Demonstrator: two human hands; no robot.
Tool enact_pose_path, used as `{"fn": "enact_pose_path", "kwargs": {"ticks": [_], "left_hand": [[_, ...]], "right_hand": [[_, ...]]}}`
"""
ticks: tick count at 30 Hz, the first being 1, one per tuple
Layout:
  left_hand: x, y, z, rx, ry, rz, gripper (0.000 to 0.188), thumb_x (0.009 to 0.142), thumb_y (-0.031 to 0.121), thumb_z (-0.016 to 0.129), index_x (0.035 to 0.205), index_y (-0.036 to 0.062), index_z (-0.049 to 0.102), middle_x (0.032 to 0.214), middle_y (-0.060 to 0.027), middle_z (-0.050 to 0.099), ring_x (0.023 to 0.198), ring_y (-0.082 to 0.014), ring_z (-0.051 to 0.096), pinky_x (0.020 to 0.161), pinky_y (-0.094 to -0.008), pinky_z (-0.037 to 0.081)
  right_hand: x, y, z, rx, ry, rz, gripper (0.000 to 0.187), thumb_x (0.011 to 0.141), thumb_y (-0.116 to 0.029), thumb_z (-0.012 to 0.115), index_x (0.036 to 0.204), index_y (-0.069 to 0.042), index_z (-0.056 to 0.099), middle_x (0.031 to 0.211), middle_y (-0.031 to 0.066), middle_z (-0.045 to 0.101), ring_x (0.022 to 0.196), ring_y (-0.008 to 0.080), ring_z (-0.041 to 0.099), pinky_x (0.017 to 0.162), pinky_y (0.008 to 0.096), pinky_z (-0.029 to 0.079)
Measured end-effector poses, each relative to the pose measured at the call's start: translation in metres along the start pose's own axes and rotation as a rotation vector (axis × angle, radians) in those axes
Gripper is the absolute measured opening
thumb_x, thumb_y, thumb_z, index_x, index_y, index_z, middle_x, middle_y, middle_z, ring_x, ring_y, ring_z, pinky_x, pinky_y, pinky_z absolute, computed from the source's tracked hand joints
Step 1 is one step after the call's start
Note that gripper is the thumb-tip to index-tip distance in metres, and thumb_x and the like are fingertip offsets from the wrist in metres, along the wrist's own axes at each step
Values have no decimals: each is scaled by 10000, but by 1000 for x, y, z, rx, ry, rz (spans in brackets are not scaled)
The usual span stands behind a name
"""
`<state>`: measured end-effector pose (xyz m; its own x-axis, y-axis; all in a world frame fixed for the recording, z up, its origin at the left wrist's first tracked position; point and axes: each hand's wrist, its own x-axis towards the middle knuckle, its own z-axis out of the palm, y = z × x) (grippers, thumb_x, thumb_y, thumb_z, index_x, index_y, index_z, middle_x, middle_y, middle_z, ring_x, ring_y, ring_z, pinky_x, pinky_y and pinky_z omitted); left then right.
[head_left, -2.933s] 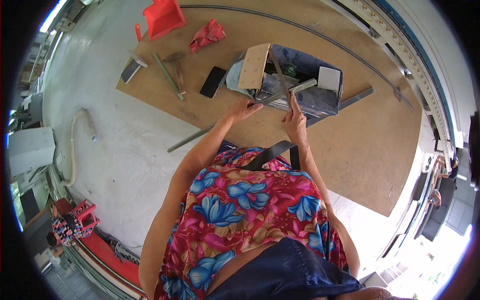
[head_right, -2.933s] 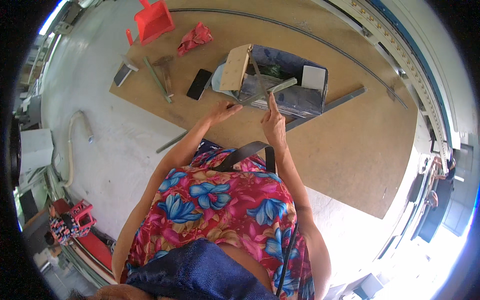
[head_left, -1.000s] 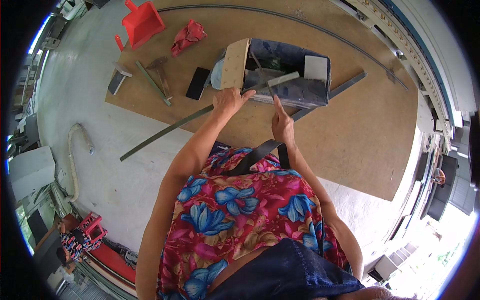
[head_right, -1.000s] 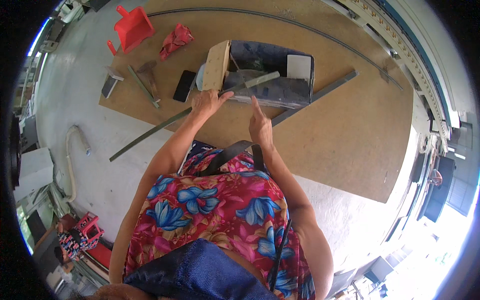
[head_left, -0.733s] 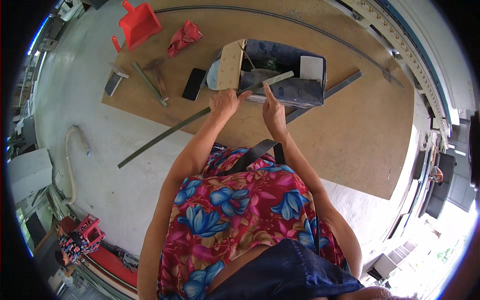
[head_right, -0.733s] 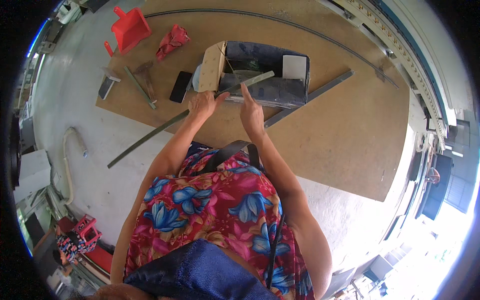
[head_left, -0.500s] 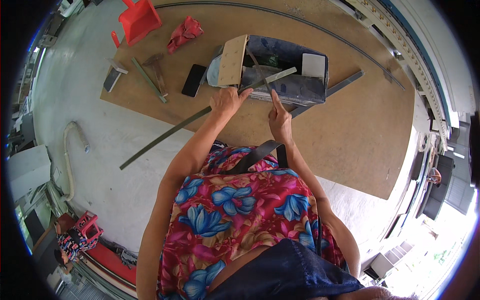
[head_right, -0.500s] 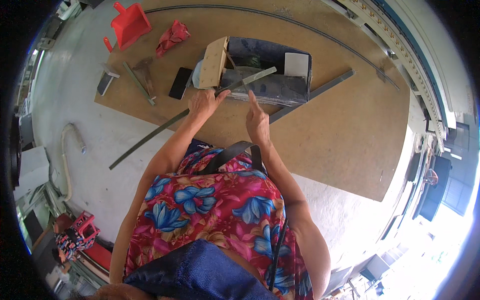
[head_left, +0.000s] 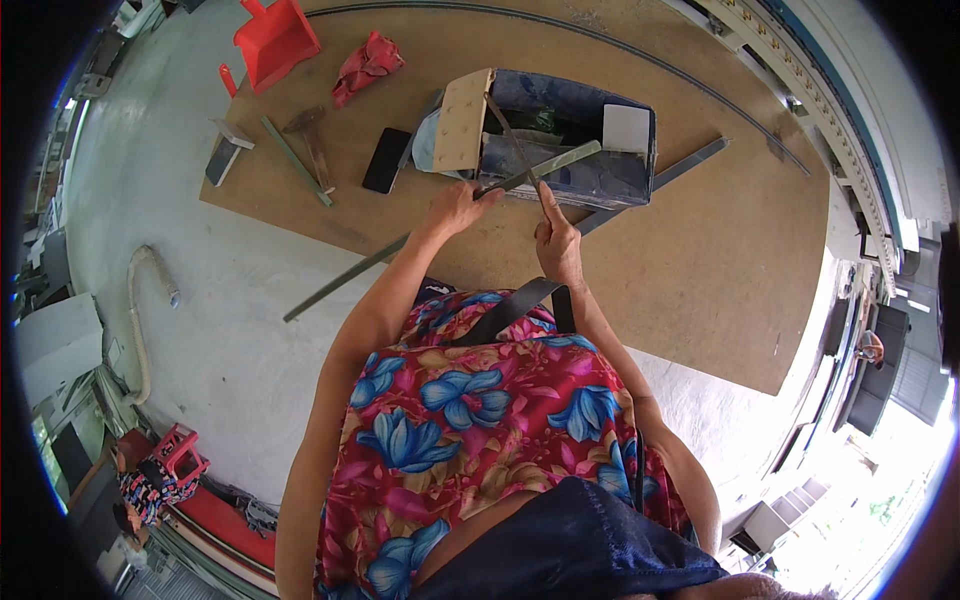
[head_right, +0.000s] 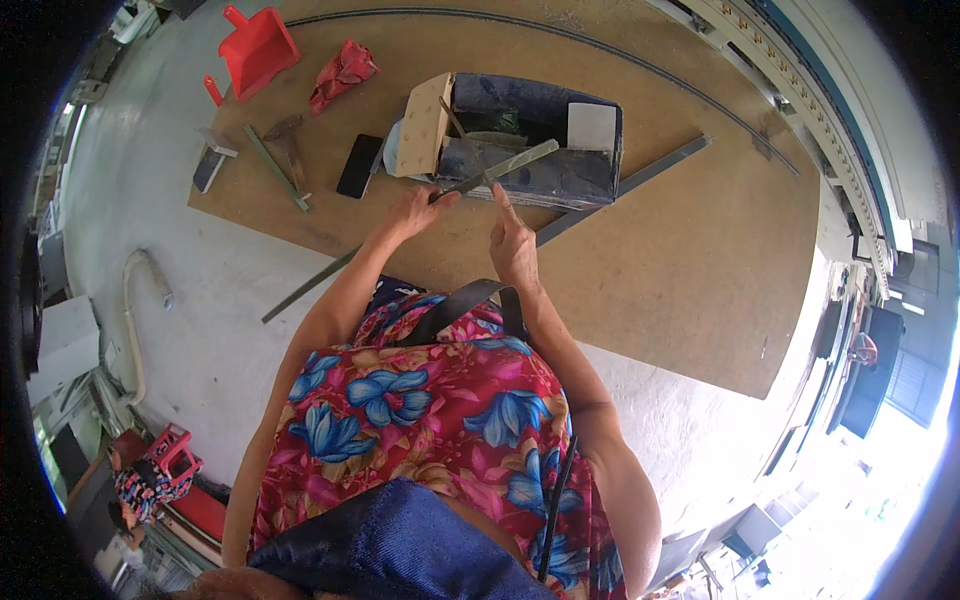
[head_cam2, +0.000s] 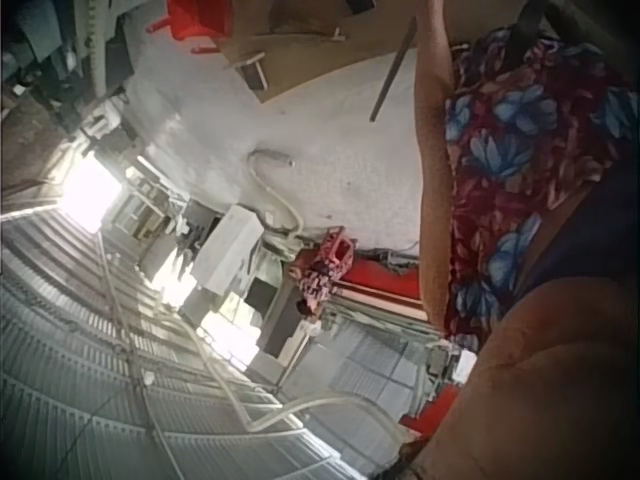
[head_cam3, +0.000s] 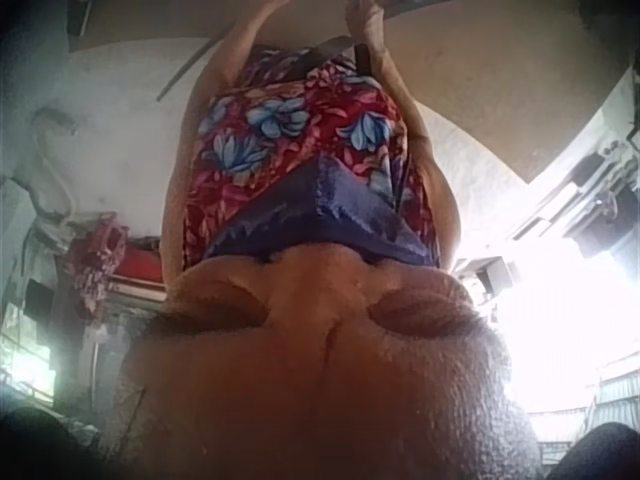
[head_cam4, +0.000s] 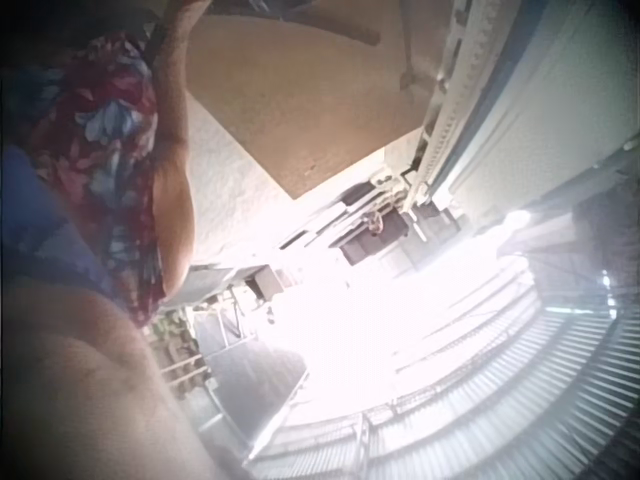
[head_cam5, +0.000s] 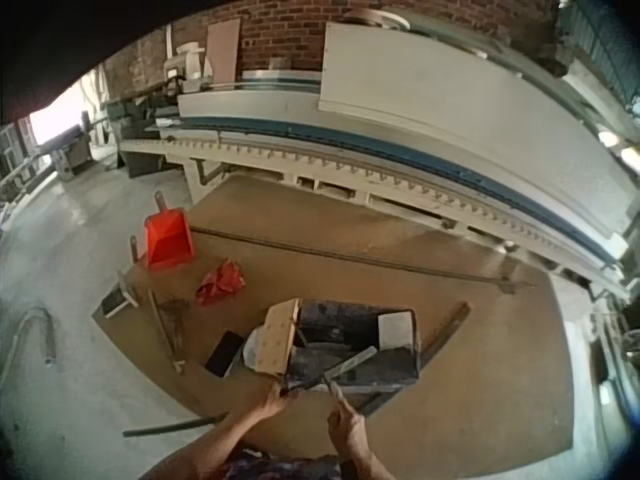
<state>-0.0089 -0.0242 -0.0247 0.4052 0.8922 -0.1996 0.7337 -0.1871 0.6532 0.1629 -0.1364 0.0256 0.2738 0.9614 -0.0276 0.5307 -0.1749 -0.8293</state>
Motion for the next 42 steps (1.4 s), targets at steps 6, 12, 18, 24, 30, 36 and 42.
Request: {"fn": "enact_pose_path", "kwargs": {"ticks": [6,12,18,24,30,36,42], "left_hand": [[0,13,-1,14,8,-35,643,799,653,506,856,43,701,768,-230,652,785,-394,643,683,-453,516],[1,25,-12,87,-35,-56,632,797,652,510,881,56,701,782,-237,651,799,-399,640,694,-461,513],[3,28,-14,87,-81,-98,694,799,659,502,885,-7,680,832,-256,648,850,-403,635,729,-466,509],[1,36,-21,189,-86,-101,728,810,663,478,879,-38,660,842,-264,645,864,-400,636,741,-467,510],[6,32,-19,213,-65,-56,703,822,654,469,824,-22,667,806,-251,648,827,-387,646,704,-456,521],[3,41,-20,344,5,-30,678,819,647,478,786,-1,671,778,-218,657,798,-361,658,658,-438,529],[3,37,-21,328,15,16,668,826,651,459,784,15,660,743,-196,658,752,-365,661,627,-427,530]], "right_hand": [[8,2,-1,-24,18,-62,561,821,35,445,1362,-107,409,847,293,581,706,345,634,668,361,490],[13,-16,-10,0,50,61,583,820,44,442,1380,-110,383,794,286,565,671,327,625,653,366,482],[11,-9,-3,-25,-6,-38,587,821,46,443,1382,-118,383,801,298,565,667,374,614,640,388,483],[11,-8,-1,-40,14,-57,613,799,56,449,1382,-125,385,769,291,562,651,399,599,622,416,474],[8,-2,2,-52,-16,-42,609,798,59,444,1378,-119,388,801,295,573,675,410,604,623,425,472],[49,-12,12,-117,28,-146,572,807,48,438,1360,-92,400,929,296,585,798,433,603,662,444,477],[3,12,8,-8,104,-134,548,815,65,421,1342,-83,422,943,295,593,827,434,602,681,419,499]]}}
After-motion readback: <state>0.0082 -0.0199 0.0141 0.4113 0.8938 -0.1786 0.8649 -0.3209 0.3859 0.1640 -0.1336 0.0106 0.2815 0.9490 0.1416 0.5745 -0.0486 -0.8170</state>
